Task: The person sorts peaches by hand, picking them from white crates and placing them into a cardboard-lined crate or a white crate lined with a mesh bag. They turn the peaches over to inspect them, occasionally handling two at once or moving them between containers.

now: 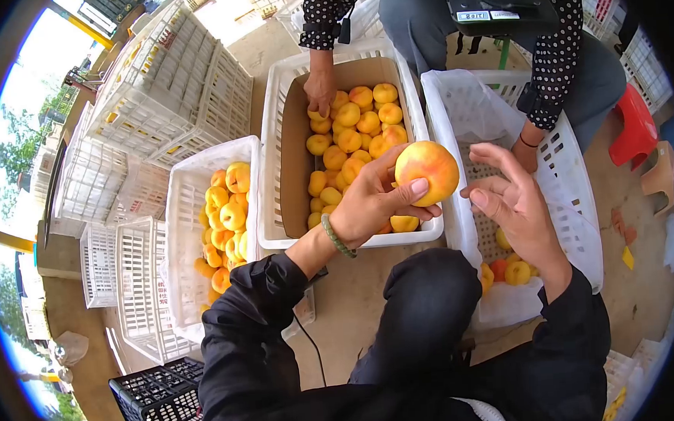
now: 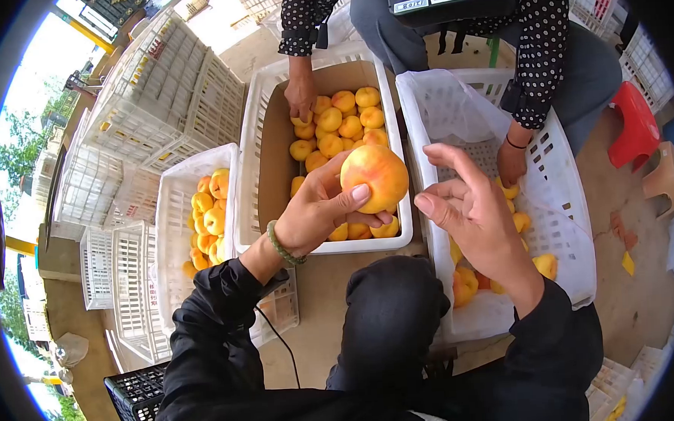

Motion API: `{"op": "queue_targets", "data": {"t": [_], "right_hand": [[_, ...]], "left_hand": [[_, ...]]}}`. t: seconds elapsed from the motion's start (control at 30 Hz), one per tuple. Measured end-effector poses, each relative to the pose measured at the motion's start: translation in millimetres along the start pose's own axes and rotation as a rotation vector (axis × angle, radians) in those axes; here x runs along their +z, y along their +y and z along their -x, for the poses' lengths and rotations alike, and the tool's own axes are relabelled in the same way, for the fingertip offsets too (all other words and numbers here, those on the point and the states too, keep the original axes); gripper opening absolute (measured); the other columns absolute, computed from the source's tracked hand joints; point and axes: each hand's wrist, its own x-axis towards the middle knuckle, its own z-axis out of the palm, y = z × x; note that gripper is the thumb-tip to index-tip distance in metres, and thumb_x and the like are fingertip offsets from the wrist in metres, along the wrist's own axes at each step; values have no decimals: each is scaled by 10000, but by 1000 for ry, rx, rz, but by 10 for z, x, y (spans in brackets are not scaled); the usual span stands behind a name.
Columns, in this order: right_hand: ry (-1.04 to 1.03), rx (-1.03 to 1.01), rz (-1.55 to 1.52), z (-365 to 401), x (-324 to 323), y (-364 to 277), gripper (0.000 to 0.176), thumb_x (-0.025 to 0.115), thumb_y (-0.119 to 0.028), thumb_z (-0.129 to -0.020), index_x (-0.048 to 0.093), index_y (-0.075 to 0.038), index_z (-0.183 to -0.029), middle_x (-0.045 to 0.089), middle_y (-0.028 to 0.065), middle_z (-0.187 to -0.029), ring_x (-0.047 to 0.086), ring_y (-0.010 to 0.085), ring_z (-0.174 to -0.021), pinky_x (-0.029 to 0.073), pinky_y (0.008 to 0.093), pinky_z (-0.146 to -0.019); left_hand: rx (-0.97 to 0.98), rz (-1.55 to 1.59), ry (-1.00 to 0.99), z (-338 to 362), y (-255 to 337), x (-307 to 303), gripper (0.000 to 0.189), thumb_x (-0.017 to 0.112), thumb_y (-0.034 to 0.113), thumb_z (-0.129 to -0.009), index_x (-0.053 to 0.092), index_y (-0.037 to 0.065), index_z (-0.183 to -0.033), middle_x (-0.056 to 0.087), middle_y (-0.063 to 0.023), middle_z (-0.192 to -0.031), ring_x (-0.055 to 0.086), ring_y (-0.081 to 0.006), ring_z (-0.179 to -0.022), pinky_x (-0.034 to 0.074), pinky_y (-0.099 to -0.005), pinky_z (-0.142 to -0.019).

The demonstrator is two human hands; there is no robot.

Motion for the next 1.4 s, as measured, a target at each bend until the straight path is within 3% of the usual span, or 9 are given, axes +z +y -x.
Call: {"op": "queue_targets", "data": {"t": [0.27,0.33,0.47,0.53,0.63,1.0,1.17,1.33,1.4], "right_hand": [[-368,306,934,1114,-1007,378,391,667,-131,-754,540,-19,-1106,531,156,-1122,533,330,-1005,437,360,-876],[-378,318,961,1371,-1040,594,374,661,-134,-759,548,-21,-1097,542,164,-1094,528,345,-1001,428,366,-882],[-438,435,916,1433,-968,771,301,630,-130,-778,570,-13,-1048,567,166,-1005,529,345,-965,438,390,-841],[-423,381,866,1389,-934,787,278,614,-127,-786,575,-9,-1034,570,161,-976,531,344,-940,443,395,-816],[-424,426,864,1373,-952,807,278,612,-131,-787,578,-18,-1039,570,152,-960,537,338,-913,445,398,-796],[-573,614,922,1220,-1357,657,312,615,-210,-806,556,-45,-1064,584,142,-948,562,314,-928,452,402,-798],[-361,472,1096,672,-2036,1016,412,674,-107,-730,551,-57,-1120,597,145,-1005,557,337,-957,446,405,-835],[-897,837,1483,694,-2304,1609,347,683,-104,-696,626,-118,-1038,592,124,-1041,567,303,-992,485,397,-771],[-842,673,1596,948,-2392,1876,361,698,-102,-673,639,-127,-1028,596,114,-1040,572,296,-983,490,384,-757]], "left_hand": [[82,-593,36,12,-244,-896,487,654,115,-839,434,-21,-1251,581,-115,-1019,646,-162,-795,572,-275,-695],[-348,-757,79,-37,-379,-1218,538,668,132,-812,420,-31,-1262,587,-125,-1007,654,-166,-737,569,-261,-668],[-693,-757,87,-268,-724,-1544,572,673,188,-816,410,31,-1299,612,-135,-1032,675,-215,-713,564,-263,-652],[-885,-1002,-286,-412,-834,-1452,594,684,242,-800,421,71,-1305,608,-158,-1042,674,-217,-741,555,-271,-643],[-998,-1074,-437,-579,-1229,-1499,614,690,244,-789,418,99,-1320,601,-173,-1046,668,-209,-765,551,-289,-658],[-932,-864,-288,-597,-1546,-1317,628,664,114,-827,358,67,-1373,632,-135,-834,640,-178,-578,536,-286,-537],[-810,-1450,-378,-514,-1561,-1216,686,737,227,-731,419,148,-1334,632,-201,-865,634,-309,-806,513,-392,-729],[-561,-1615,-319,-423,-1464,-1312,644,728,267,-725,448,114,-1284,575,-172,-1099,591,-333,-949,475,-404,-816],[-646,-1582,-348,-339,-1412,-1287,623,718,242,-734,447,107,-1278,572,-172,-1113,586,-326,-966,474,-399,-826]]}}
